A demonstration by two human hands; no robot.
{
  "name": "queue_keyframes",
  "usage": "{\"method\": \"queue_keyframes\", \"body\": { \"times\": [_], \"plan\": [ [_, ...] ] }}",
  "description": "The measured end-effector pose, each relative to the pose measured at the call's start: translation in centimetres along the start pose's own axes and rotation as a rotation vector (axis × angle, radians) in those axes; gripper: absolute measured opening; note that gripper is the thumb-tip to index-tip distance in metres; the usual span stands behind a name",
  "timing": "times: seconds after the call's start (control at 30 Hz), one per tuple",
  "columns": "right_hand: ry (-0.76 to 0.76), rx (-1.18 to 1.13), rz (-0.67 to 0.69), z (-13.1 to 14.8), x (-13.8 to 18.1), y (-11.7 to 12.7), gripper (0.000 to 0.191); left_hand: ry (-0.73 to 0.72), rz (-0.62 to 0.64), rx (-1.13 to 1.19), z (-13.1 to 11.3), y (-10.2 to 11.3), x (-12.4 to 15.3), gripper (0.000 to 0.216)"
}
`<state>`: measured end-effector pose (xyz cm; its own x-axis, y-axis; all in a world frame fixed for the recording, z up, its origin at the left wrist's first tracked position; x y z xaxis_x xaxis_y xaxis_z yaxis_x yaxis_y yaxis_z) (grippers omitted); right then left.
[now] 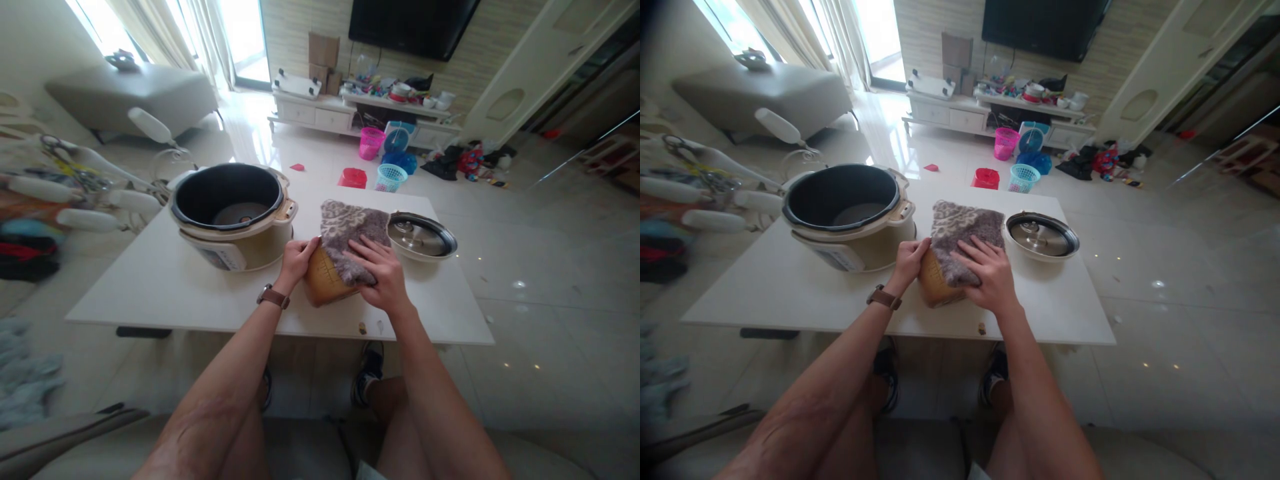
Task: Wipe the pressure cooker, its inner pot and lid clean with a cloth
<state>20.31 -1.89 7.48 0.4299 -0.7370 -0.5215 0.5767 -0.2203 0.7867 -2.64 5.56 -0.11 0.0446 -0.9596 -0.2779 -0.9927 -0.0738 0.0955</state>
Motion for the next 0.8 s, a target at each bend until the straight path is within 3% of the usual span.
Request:
{"method": "queue_keyframes", "body": {
  "times": [0.1, 0.2, 0.27, 0.37, 0.5, 0.63, 0.8],
  "plan": [
    [0.060, 0.022, 0.048, 1.1, -0.3, 0.1, 0.058, -0.012, -0.012, -0.008, 0.2, 0.0, 0.0, 0.070],
    [-0.038, -0.084, -0.051, 0.0, -0.1, -0.4, 0.056, 0.015, -0.035, -0.001, 0.4, 0.1, 0.1, 0.071],
    [-0.164, -0.208, -0.164, -1.4, 0.2, -1.0, 0.048, 0.029, -0.053, 0.021, 0.8, 0.2, 0.3, 0.071],
    [-0.491, -0.379, -0.325, -4.0, 0.8, -2.3, 0.034, 0.028, -0.089, 0.063, 1.9, 0.7, 0.7, 0.074],
    [-0.858, -0.470, -0.436, -6.8, 1.5, -3.8, 0.039, 0.042, -0.157, 0.082, 4.0, 1.4, 1.4, 0.078],
    [-0.999, -0.484, -0.436, -8.4, 2.1, -4.4, 0.042, 0.086, -0.137, 0.086, 5.0, 1.9, 1.7, 0.077],
    [-1.050, -0.455, -0.429, -9.0, 2.4, -4.3, 0.044, 0.013, -0.058, 0.117, 2.1, 2.1, 0.7, 0.067]
  ]
}}
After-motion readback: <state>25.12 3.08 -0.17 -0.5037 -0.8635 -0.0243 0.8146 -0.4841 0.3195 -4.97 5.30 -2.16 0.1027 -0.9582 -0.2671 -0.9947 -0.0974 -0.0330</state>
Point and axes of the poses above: each hand's wrist, its own x-axis away from the middle knuckle, its own y-axis out of the back of the hand, z = x × y, the point moved 1 cm from there along -x, towards the middle knuckle, and after that the axes turned 2 degrees about x, right-handed, at the moved point
